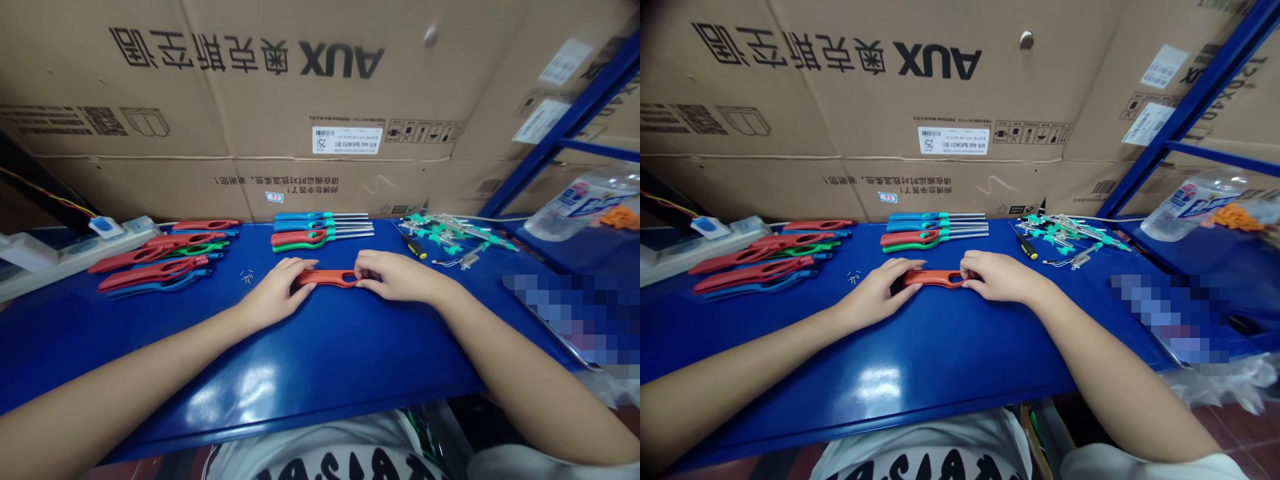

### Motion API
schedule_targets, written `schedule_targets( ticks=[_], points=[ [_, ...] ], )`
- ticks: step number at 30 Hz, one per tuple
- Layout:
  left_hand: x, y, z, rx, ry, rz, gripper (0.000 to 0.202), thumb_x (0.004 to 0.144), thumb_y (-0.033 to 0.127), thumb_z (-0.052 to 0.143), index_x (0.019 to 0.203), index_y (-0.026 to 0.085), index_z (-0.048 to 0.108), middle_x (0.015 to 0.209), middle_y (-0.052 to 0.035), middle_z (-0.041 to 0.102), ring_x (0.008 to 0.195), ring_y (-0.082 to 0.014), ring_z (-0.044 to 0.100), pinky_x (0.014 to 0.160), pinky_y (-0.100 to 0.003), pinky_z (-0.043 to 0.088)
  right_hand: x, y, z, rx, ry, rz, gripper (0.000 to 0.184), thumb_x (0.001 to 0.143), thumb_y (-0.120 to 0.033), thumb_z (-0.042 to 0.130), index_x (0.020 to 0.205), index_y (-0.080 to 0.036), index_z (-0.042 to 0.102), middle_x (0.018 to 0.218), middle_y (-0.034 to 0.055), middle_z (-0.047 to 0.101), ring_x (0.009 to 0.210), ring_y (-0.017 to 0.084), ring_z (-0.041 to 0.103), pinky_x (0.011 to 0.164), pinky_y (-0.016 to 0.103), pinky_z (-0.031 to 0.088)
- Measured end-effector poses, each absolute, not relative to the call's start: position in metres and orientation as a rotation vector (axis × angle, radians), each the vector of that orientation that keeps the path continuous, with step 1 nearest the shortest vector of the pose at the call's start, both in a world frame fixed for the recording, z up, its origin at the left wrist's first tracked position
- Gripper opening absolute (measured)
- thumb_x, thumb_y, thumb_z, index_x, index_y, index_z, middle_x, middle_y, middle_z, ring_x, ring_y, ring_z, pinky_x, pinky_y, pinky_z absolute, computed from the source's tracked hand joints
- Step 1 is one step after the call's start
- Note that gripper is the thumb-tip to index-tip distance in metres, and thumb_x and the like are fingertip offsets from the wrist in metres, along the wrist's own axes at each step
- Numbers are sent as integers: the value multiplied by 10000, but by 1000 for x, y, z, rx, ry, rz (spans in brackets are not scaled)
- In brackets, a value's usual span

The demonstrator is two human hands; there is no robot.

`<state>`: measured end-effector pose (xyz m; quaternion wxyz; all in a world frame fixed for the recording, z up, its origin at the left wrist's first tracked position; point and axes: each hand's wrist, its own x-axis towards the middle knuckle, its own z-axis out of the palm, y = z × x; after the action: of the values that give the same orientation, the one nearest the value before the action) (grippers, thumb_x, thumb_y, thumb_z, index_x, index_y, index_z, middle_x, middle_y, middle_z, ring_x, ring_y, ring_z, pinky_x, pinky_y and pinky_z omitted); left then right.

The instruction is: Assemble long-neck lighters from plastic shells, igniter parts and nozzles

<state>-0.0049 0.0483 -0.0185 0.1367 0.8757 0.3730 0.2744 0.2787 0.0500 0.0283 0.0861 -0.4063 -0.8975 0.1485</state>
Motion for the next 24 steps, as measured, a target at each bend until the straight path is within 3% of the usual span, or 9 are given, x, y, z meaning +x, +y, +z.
schedule_targets(
  ticks=[9,13,18,22,24],
  points=[
    [-6,50,-21,2477,1063,891,442,924,241,583,1359,171,542,1313,-133,635,1215,-259,622,1057,-449,513,275,54,24,-1406,-2460,260,107,962,-247,538,965,-205,636,958,67,710,830,199,617,698,293,397],
    [-6,50,-23,2442,1051,952,531,883,218,607,1399,154,500,1285,-140,641,1116,-238,661,1014,-436,541,278,59,23,-1581,-2194,194,137,937,-258,546,882,-186,649,833,75,705,706,186,600,617,292,380],
    [-8,51,-25,2422,1045,955,505,876,200,608,1372,167,516,1213,-120,665,1055,-222,675,988,-434,555,284,60,32,-1544,-2123,493,158,896,-291,567,789,-187,619,664,32,640,574,150,531,552,277,378],
    [-8,53,-25,2411,1031,960,473,900,230,615,1361,175,526,1240,-124,659,1095,-234,672,1000,-452,552,284,51,39,-1342,-2442,926,206,897,-357,579,790,-191,638,633,-3,596,551,126,483,532,255,351],
    [-8,53,-24,2411,1033,957,439,904,244,621,1333,182,550,1230,-119,665,1093,-238,676,990,-458,558,282,48,38,-1306,-2564,936,237,898,-377,591,754,-191,624,618,-14,573,534,117,454,527,251,332]
  ],
)
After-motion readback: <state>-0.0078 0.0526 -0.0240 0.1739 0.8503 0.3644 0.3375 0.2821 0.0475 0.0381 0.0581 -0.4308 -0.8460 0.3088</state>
